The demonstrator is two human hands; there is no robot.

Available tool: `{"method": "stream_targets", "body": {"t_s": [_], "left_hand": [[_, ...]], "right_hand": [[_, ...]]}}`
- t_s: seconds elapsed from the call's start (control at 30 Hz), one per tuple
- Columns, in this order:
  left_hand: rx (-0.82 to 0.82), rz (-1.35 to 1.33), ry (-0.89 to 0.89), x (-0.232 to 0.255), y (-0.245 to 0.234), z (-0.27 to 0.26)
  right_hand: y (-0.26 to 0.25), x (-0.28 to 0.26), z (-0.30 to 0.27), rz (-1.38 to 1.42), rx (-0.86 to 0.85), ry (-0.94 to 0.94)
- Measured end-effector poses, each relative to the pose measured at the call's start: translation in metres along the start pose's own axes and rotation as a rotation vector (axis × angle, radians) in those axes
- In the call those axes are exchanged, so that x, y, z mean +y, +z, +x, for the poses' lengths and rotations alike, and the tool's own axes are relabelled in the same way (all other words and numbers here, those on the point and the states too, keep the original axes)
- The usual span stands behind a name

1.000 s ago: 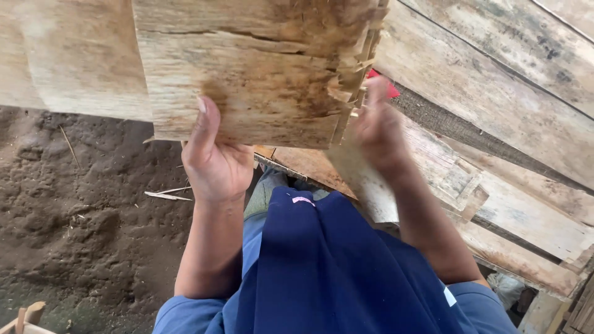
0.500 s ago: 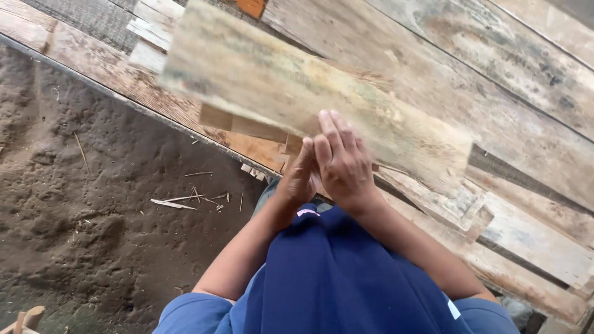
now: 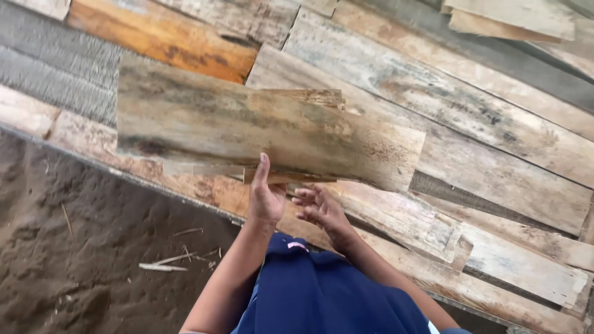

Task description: The person uses a red utility knife to cut a piece of wood on a wooden workbench. They then pick up the cut piece, place it aside, and continue cutting another piece of wood.

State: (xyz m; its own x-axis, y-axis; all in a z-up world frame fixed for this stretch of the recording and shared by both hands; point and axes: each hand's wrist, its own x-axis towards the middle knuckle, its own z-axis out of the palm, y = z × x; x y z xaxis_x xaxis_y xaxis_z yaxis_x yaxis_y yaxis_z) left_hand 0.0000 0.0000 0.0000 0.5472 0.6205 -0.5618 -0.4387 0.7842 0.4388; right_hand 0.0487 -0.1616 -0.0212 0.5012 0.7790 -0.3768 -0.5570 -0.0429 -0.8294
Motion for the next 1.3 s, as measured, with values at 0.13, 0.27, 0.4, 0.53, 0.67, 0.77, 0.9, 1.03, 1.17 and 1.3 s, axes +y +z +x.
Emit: {"method": "stream_targets", "body": {"t_s": [0.13, 0.27, 0.4, 0.53, 0.67, 0.77, 0.9, 1.03, 1.17, 1.3], "left_hand": [[-0.020, 0.055, -0.069, -0.010, 0.038, -0.021], [-0.001, 0.324, -0.101, -0.002, 0.096, -0.046], [-0.029, 0.330, -0.066, -0.019, 0.099, -0.013], [-0.039, 0.150, -0.252, -0.036, 0.104, 0.038], [-0.203, 0.235, -0.318, -0.039, 0.124, 0.086], [-0.310, 0.109, -0.333, -0.038, 0.162, 0.123], [-0.272, 0.052, -0.290, -0.043, 0.233, 0.182], [-0.302, 0.020, -0.276, -0.053, 0.339, 0.261], [-0.442, 0.146, -0.103, -0.052, 0.435, 0.314], [-0.296, 0.593, -0.080, -0.079, 0.454, 0.405]], "right_hand": [[0.018, -0.048, 0.025, 0.427, -0.001, -0.245], [0.018, -0.086, 0.048, 0.816, 0.470, -0.094], [-0.007, -0.099, 0.072, 0.893, 0.530, -0.109], [-0.018, -0.120, 0.093, 0.904, 0.452, -0.045], [-0.029, -0.138, 0.130, 0.760, 0.414, -0.069], [-0.043, -0.168, 0.173, 0.769, 0.481, -0.113], [-0.071, -0.213, 0.243, 0.774, 0.493, -0.253], [-0.115, -0.275, 0.347, 0.843, 0.427, -0.399], [-0.163, -0.351, 0.442, 0.721, 0.437, -0.395], [-0.202, -0.375, 0.502, 0.579, 0.444, -0.351]]}}
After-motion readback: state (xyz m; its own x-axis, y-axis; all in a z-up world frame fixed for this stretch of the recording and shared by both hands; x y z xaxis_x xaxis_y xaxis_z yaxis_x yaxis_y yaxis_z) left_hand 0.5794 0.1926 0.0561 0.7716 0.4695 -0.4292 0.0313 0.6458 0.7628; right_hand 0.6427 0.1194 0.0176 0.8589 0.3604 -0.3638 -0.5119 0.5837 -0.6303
